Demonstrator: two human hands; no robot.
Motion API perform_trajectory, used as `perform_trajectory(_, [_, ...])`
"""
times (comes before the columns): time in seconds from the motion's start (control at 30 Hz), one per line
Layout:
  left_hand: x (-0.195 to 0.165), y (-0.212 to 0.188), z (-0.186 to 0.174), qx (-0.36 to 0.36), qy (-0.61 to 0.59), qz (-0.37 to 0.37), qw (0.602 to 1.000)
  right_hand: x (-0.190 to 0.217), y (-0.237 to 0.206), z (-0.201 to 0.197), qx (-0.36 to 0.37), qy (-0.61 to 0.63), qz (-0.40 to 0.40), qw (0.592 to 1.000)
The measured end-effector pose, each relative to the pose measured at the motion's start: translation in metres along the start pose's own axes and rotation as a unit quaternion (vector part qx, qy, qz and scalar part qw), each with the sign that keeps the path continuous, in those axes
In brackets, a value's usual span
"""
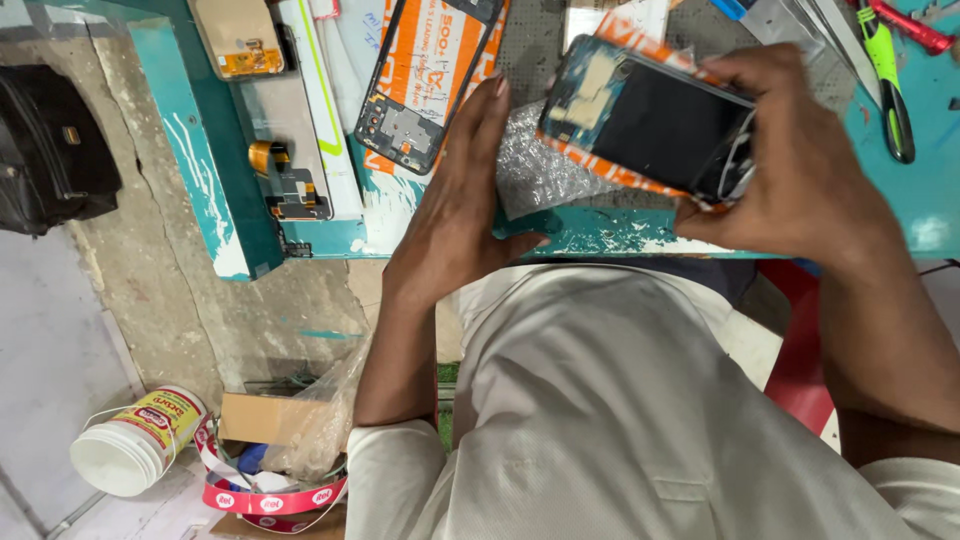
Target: The person assembles a disassembled smartphone on a repair bench, aligning the screen assembly onto the phone frame and pressing it into place. They wipe the screen with a cloth, reposition the assembly, and use a metal tool to press and adjust the flex cable and connector along the edge of the screen.
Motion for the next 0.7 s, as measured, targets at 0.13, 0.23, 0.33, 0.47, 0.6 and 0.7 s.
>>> perform_trajectory(0.13, [0.000, -0.005, -0.008, -0.047, 0.017, 0.021, 0.999, 0.016, 0.019, 0.010, 0.041, 0.021, -0.077, 0.996])
perform_trajectory(0.23, [0.000, 0.000, -0.003, -0.036, 0.051, -0.004, 0.998, 0.024, 0.035, 0.007, 0.056, -0.013, -0.136, 0.989])
perform_trajectory(0.33, [-0.006, 0.008, 0.006, -0.005, 0.098, -0.004, 0.995, 0.023, 0.038, -0.008, 0.028, -0.020, -0.158, 0.987])
perform_trajectory(0.47, [-0.016, 0.021, 0.011, 0.020, 0.142, 0.010, 0.990, -0.005, 0.008, -0.041, -0.039, 0.064, -0.033, 0.997])
perform_trajectory(0.6, [-0.017, 0.030, 0.015, 0.058, 0.168, 0.014, 0.984, -0.024, -0.026, -0.031, -0.073, 0.070, 0.089, 0.991])
perform_trajectory(0.7, [-0.016, 0.037, 0.017, 0.061, 0.191, 0.016, 0.980, -0.016, -0.034, -0.016, -0.090, 0.038, 0.049, 0.994])
Point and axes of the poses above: each hand's wrist, its own y-axis towards the middle knuckle, its own z-axis out of the palm, x = y × z, the point moved 5 cm from there along y, towards the middle knuckle, and after that the axes turned 15 degrees about -y, right-handed, at the moved point
